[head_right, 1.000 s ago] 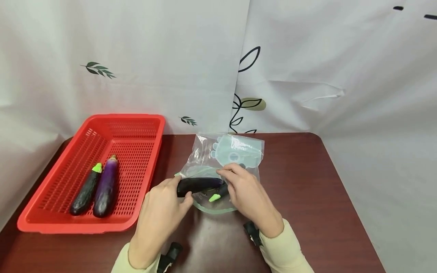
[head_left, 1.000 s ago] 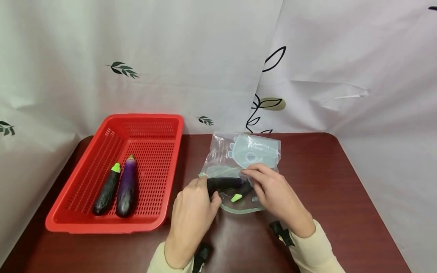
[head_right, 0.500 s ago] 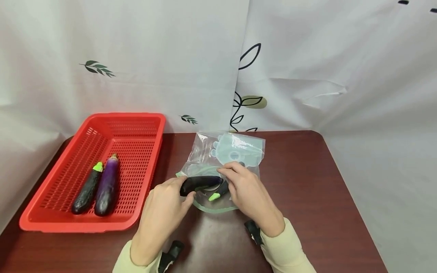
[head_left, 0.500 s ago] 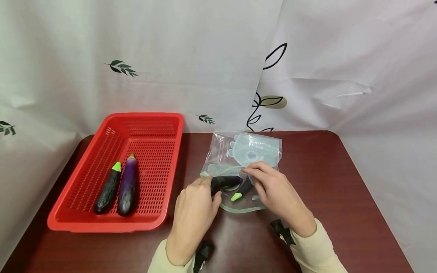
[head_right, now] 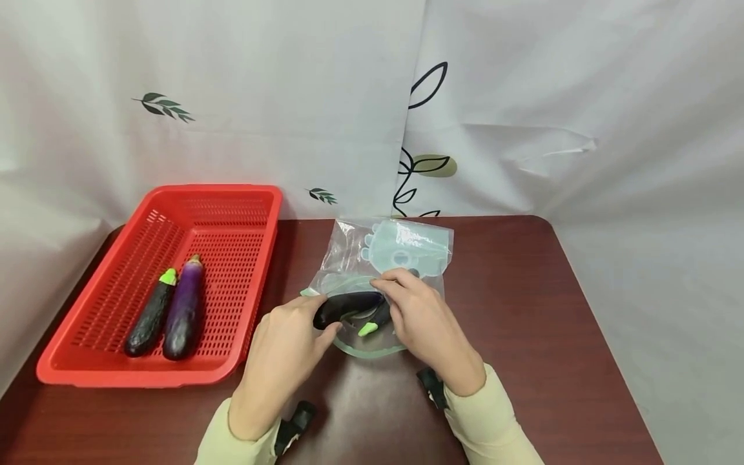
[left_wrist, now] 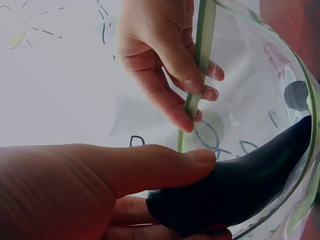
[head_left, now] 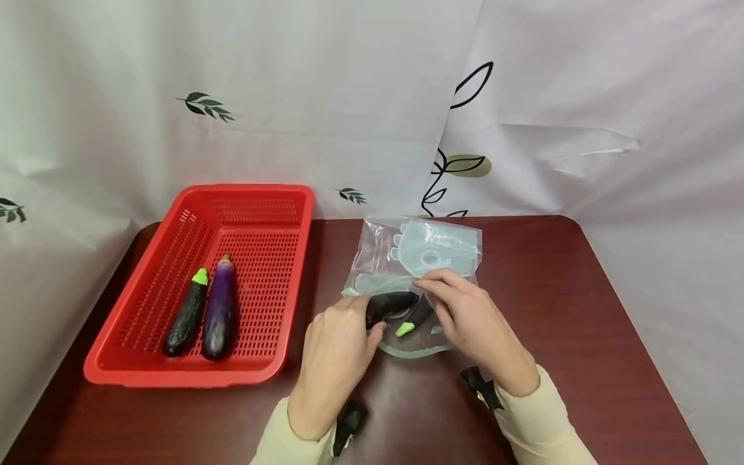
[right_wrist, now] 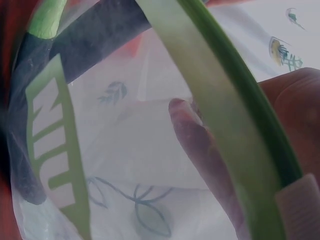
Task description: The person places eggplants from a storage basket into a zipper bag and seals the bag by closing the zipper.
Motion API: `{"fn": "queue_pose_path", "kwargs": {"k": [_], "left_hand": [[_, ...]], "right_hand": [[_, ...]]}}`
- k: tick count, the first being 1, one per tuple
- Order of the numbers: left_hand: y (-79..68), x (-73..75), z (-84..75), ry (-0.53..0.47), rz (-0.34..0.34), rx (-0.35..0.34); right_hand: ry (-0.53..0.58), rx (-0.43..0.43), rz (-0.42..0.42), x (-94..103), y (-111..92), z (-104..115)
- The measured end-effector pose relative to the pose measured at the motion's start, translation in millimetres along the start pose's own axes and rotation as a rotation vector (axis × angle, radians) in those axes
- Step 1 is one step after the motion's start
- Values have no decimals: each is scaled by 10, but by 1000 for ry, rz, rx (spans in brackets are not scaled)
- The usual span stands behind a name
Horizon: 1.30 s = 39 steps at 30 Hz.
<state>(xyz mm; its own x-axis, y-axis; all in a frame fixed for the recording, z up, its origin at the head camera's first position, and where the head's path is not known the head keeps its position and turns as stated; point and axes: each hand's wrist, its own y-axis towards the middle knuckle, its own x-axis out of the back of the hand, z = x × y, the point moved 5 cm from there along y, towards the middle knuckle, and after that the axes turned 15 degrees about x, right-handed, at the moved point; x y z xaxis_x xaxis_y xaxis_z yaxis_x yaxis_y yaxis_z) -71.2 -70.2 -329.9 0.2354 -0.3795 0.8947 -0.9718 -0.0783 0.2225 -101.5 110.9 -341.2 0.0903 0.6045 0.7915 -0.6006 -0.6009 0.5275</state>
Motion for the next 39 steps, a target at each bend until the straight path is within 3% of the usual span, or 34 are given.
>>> {"fn": "queue_pose_path", "kwargs": {"k": [10, 24, 39], "left_hand": [[4, -39, -17, -1, -26, -39], [23, -136, -109, -2, 17, -99], [38, -262, -119, -22, 18, -154]], "right_hand": [[-4, 22, -3, 1, 21, 1], [-4, 39, -45, 22, 30, -1], [0, 41, -66, 19, 23, 21]]}}
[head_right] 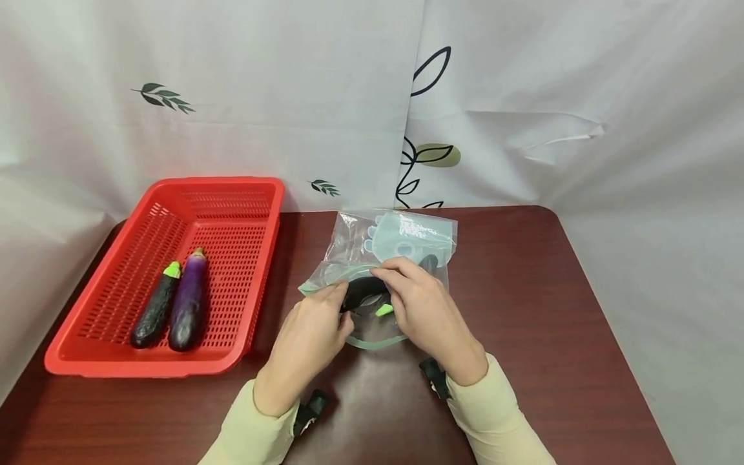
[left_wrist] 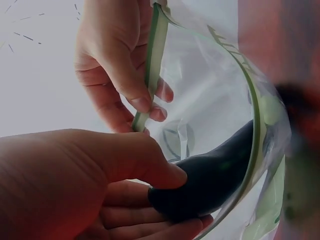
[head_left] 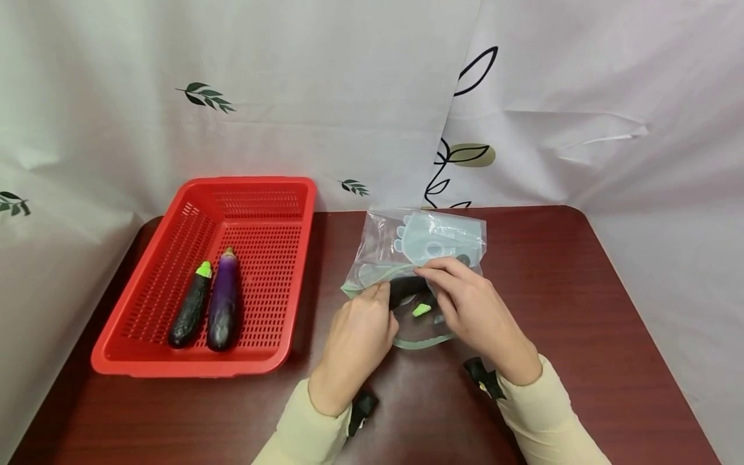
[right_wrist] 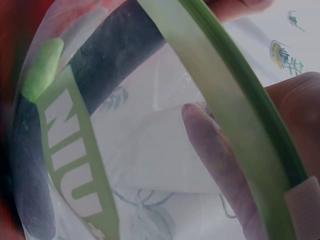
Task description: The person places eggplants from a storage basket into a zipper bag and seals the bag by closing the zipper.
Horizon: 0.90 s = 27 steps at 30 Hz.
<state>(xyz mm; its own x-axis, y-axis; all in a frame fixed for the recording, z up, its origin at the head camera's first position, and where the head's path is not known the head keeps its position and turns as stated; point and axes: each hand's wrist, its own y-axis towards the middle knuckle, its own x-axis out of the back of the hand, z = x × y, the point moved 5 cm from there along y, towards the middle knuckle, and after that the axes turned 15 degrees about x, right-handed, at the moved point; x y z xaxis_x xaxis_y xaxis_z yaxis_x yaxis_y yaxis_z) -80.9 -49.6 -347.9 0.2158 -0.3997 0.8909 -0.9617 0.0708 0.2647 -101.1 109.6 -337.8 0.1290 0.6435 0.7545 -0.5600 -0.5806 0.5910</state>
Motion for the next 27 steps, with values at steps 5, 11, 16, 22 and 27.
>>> {"fn": "queue_pose_path", "kwargs": {"k": [5, 11, 16, 22, 27], "left_hand": [[17, -42, -2, 9, 31, -4], [22, -99, -9, 17, 32, -16], [28, -136, -25, 29, 16, -29], [30, -201, -46, 49, 10, -42], [21, -259, -38, 52, 3, -44]], "right_hand": [[-7, 8, -8, -1, -7, 1], [-5, 25, -21, -13, -2, -7], [-6, 34, -31, -19, -7, -11], [-10, 28, -22, -22, -8, -14], [-2, 32, -25, -35, -4, -12]]}}
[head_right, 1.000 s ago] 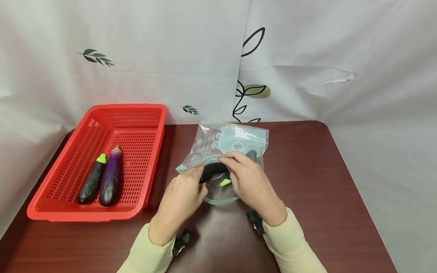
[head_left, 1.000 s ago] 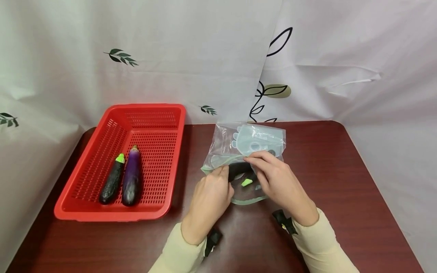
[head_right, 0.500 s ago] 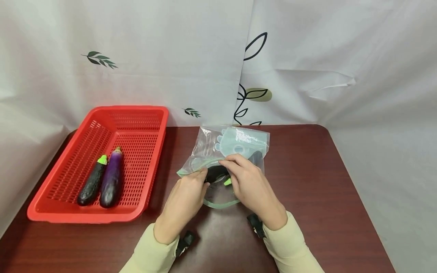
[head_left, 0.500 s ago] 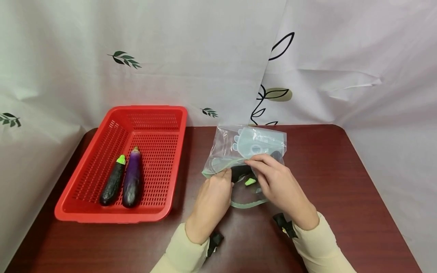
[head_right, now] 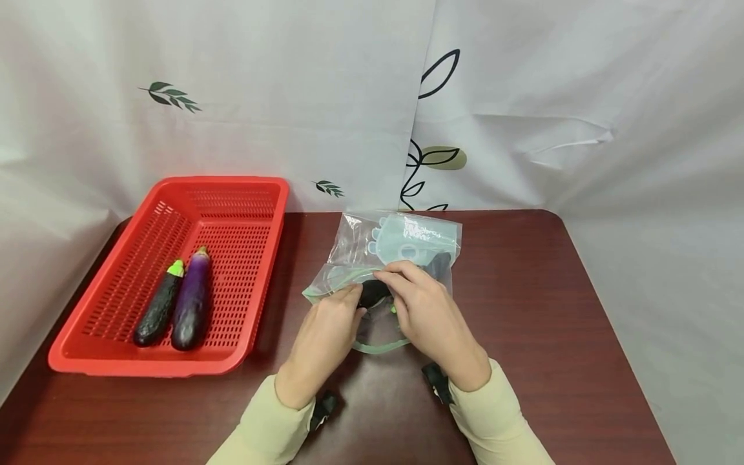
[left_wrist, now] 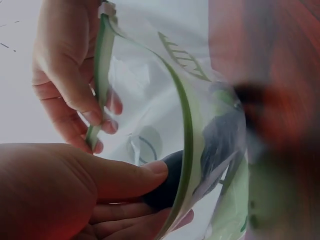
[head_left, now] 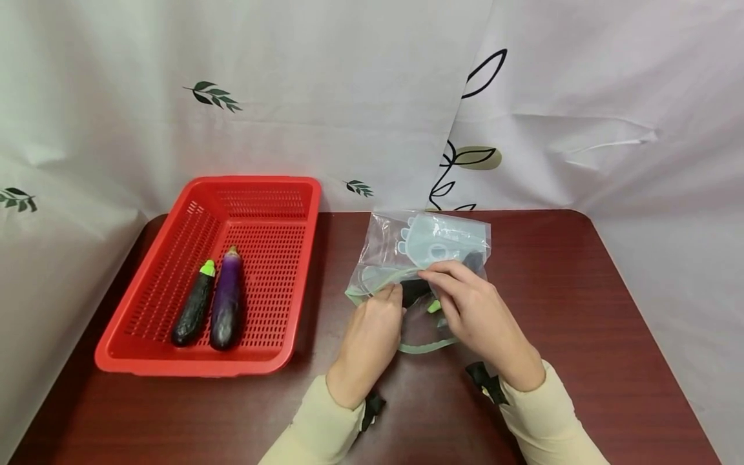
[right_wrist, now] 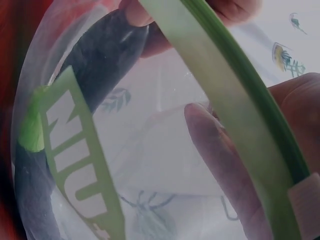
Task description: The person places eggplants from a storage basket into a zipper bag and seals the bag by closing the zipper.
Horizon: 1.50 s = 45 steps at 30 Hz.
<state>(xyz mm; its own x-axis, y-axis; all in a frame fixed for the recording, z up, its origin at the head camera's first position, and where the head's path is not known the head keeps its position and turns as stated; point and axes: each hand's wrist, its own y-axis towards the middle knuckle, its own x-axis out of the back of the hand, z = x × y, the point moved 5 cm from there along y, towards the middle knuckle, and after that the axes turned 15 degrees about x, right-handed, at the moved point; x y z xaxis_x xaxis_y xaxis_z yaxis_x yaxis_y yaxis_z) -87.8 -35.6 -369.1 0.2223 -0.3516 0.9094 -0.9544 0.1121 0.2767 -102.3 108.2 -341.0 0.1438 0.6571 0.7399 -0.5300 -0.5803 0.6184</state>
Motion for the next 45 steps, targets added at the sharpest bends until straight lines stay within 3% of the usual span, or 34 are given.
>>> {"fn": "queue_pose_path", "kwargs": {"k": [14, 25, 45], "left_hand": [[-3, -126, -15, 20, -7, -12], [-58, -166, -112, 43, -25, -111], [-60, -137, -163, 6, 35, -151]], "right_hand": [[3, 24, -19, 14, 15, 26], [4, 9, -24, 37, 22, 24], [8, 16, -26, 23, 23, 11]]}}
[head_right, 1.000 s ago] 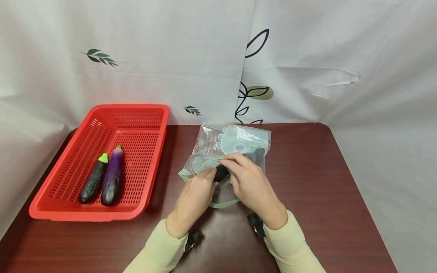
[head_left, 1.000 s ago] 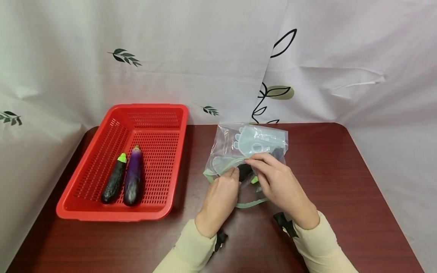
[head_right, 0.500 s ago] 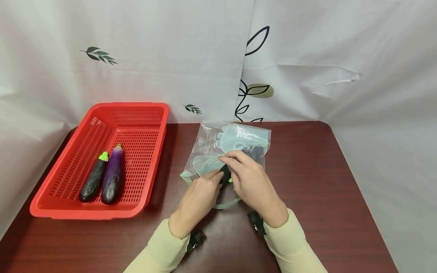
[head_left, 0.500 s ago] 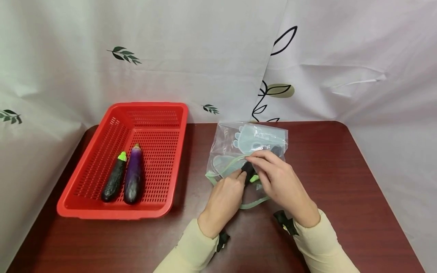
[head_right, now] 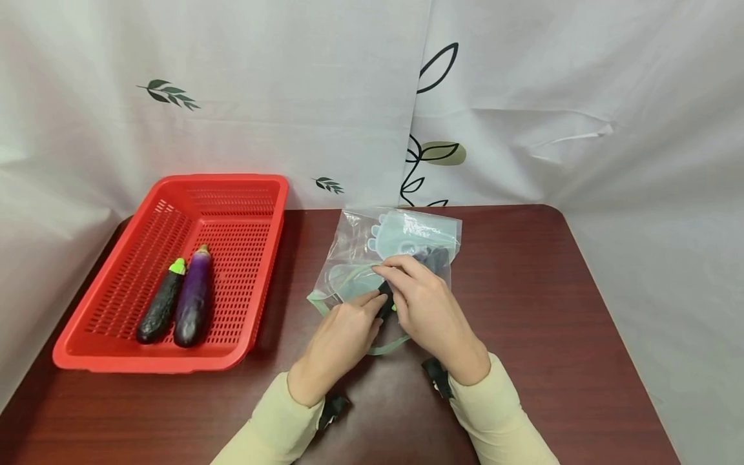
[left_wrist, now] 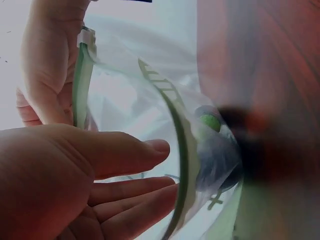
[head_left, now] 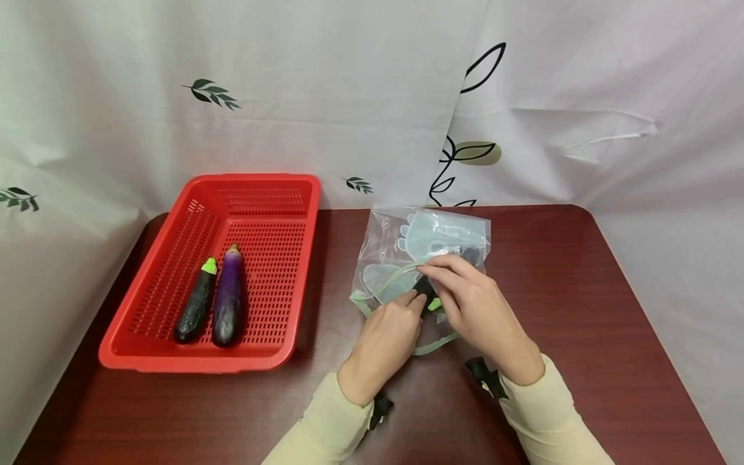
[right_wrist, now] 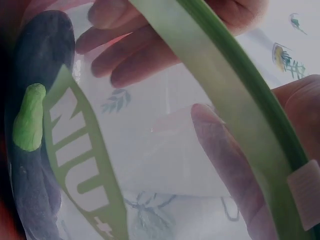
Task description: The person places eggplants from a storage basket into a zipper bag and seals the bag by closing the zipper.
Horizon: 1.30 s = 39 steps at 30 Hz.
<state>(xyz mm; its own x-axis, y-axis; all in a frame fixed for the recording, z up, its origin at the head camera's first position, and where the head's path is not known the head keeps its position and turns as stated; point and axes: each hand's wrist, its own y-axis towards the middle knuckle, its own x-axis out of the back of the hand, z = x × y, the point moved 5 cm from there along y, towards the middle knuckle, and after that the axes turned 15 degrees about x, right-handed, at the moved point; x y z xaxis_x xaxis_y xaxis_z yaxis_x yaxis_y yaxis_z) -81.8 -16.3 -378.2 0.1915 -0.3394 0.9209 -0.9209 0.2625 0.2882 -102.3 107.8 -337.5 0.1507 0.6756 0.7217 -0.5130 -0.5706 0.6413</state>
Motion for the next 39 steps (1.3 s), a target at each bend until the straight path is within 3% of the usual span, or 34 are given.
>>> {"fn": "queue_pose_path", "kwargs": {"k": [15, 39], "left_hand": [[1, 395, 103, -127, 37, -14], [-27, 742, 263, -195, -12, -10]], "right_hand": [[-11, -22, 7, 4, -21, -8], [-12, -17, 7, 8, -16, -21]]}}
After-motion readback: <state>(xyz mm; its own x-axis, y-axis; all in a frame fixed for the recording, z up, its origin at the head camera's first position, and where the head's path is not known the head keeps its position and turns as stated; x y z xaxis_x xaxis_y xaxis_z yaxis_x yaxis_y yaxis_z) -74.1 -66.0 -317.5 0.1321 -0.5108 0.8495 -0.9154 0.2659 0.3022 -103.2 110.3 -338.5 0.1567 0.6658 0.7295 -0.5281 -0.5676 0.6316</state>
